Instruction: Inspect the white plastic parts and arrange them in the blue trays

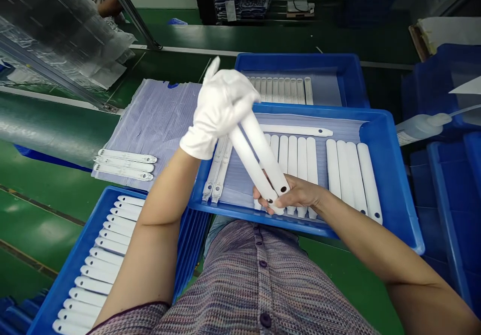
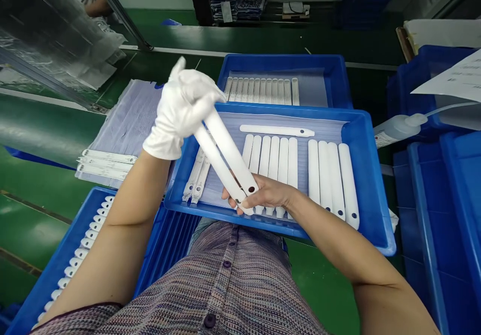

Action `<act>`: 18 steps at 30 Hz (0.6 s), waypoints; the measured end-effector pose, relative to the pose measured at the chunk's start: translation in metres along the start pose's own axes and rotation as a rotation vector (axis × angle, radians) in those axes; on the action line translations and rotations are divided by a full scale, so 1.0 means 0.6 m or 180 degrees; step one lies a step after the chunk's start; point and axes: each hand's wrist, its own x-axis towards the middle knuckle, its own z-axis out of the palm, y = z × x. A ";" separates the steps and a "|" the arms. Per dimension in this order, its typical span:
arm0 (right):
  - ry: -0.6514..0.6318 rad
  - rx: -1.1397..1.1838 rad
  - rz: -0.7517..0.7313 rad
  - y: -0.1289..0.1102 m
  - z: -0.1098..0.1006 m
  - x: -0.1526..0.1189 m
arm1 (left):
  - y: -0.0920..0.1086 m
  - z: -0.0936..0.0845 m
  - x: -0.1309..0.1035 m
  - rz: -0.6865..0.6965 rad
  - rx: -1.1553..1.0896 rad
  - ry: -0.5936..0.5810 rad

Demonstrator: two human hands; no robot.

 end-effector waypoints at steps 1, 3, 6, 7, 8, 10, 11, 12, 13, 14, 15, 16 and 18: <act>-0.0040 0.0036 0.0012 0.000 0.002 0.001 | -0.005 -0.005 0.006 0.0103 -0.0422 0.0141; -0.0079 0.0092 -0.0035 0.002 0.003 0.005 | -0.013 0.003 0.007 0.0014 -0.1402 0.0453; 0.0008 0.0087 -0.0131 0.009 0.001 0.011 | -0.016 0.047 -0.016 -0.0526 -0.2383 0.0806; 0.0097 0.0076 -0.0193 0.010 -0.001 0.012 | -0.014 0.065 -0.030 -0.0692 -0.2540 0.0780; 0.0216 0.0061 -0.0274 0.011 -0.003 0.013 | -0.012 0.084 -0.047 -0.0843 -0.2675 0.0656; 0.0514 0.0024 -0.0435 0.010 -0.008 0.014 | -0.008 0.115 -0.082 -0.1276 -0.2818 0.0049; 0.0659 -0.0011 -0.0476 0.008 -0.009 0.014 | -0.007 0.126 -0.099 -0.1528 -0.2829 -0.0303; 0.0795 -0.0056 -0.0471 0.006 -0.011 0.013 | -0.007 0.135 -0.112 -0.1739 -0.2830 -0.0557; 0.0933 -0.0110 -0.0426 0.002 -0.011 0.012 | -0.007 0.140 -0.123 -0.1877 -0.2832 -0.0675; 0.1102 -0.0179 -0.0378 -0.001 -0.012 0.012 | -0.008 0.144 -0.130 -0.1922 -0.2852 -0.0660; 0.1326 -0.0271 -0.0368 -0.005 -0.011 0.013 | -0.009 0.146 -0.133 -0.1888 -0.2890 -0.0547; 0.1600 -0.0384 -0.0421 -0.009 -0.011 0.014 | -0.011 0.147 -0.133 -0.1819 -0.2930 -0.0403; 0.2201 -0.0611 -0.0709 -0.015 -0.009 0.019 | -0.015 0.149 -0.129 -0.1785 -0.2950 -0.0343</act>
